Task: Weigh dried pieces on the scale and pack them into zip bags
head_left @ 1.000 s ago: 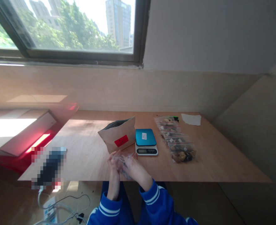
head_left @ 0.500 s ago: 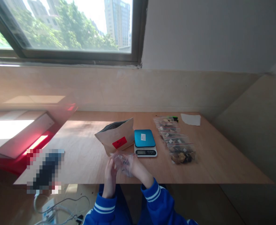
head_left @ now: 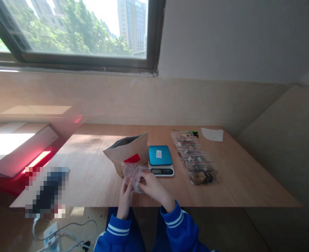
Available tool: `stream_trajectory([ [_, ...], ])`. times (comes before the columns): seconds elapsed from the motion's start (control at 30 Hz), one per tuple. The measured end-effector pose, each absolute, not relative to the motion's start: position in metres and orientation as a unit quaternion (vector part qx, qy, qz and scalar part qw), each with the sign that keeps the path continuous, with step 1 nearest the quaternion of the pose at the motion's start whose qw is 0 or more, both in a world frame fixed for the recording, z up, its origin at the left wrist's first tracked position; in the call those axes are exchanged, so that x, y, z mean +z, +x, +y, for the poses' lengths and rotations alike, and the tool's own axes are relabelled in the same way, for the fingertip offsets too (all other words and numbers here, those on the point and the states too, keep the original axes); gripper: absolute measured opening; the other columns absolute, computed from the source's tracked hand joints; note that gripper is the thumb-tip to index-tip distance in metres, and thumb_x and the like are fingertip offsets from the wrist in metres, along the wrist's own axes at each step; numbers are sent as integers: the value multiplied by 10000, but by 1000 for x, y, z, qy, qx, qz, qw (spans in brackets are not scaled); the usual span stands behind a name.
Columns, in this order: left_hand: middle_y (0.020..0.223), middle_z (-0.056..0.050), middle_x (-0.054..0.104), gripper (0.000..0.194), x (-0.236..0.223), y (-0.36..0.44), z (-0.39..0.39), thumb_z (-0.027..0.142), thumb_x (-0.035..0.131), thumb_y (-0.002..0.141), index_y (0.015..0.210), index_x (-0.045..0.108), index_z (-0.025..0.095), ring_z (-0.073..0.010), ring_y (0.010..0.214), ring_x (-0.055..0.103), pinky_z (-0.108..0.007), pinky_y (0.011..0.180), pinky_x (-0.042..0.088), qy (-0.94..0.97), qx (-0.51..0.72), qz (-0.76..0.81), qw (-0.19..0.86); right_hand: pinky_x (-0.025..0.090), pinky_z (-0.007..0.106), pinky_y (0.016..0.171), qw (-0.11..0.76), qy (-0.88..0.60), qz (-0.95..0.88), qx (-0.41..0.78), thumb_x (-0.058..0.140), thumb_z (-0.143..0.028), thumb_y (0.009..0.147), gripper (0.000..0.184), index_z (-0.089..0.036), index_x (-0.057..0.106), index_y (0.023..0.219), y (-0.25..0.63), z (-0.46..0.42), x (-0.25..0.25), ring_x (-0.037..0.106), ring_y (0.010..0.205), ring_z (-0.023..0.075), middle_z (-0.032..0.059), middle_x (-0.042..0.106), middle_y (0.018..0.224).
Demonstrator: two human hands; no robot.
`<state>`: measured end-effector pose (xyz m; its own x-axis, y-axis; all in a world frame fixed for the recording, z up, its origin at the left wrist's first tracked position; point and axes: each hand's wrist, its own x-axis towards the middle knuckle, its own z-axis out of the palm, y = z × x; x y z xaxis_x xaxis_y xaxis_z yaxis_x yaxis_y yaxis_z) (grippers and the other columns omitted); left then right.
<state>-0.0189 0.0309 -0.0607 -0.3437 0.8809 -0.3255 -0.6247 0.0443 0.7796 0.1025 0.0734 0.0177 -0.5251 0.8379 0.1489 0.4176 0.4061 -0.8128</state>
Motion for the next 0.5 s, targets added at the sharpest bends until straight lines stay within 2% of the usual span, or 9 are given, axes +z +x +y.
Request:
stream_trajectory([
  [0.07,1041,-82,708,371,-61,-20,30,329,727,723,1060,662,186,-300,1125,619,-358,857,561,152,661,480,557,491,320,861,281,-384,-794,378,621,-37,777,166,-166,675,865,103,72,17,640,947,198,57,704,963],
  [0.17,1129,-101,683,405,-61,-23,28,371,707,738,1095,644,190,-306,1159,596,-404,900,542,157,660,478,558,462,348,964,276,-351,-807,386,615,-21,772,300,-178,677,1020,105,69,15,606,1091,214,74,692,1107],
  [0.3,1199,-134,655,478,-62,-23,26,411,713,727,1135,624,178,-313,1160,594,-447,935,516,150,663,472,562,418,386,1043,228,-346,-829,375,586,7,763,434,-201,660,1137,108,66,14,549,1190,237,83,656,1210],
  [0.4,1181,-136,667,462,-64,-20,25,399,716,733,1136,633,190,-317,1137,612,-456,920,521,142,657,463,578,415,424,1046,207,-368,-829,366,559,12,777,426,-218,669,1117,110,64,11,557,1181,247,73,676,1166],
  [0.5,1082,-138,705,392,-67,-16,27,396,699,760,1083,671,174,-336,1102,629,-475,900,527,141,661,445,587,393,423,1070,215,-357,-823,386,543,21,787,445,-240,659,1128,110,64,8,561,1202,231,58,667,1203],
])
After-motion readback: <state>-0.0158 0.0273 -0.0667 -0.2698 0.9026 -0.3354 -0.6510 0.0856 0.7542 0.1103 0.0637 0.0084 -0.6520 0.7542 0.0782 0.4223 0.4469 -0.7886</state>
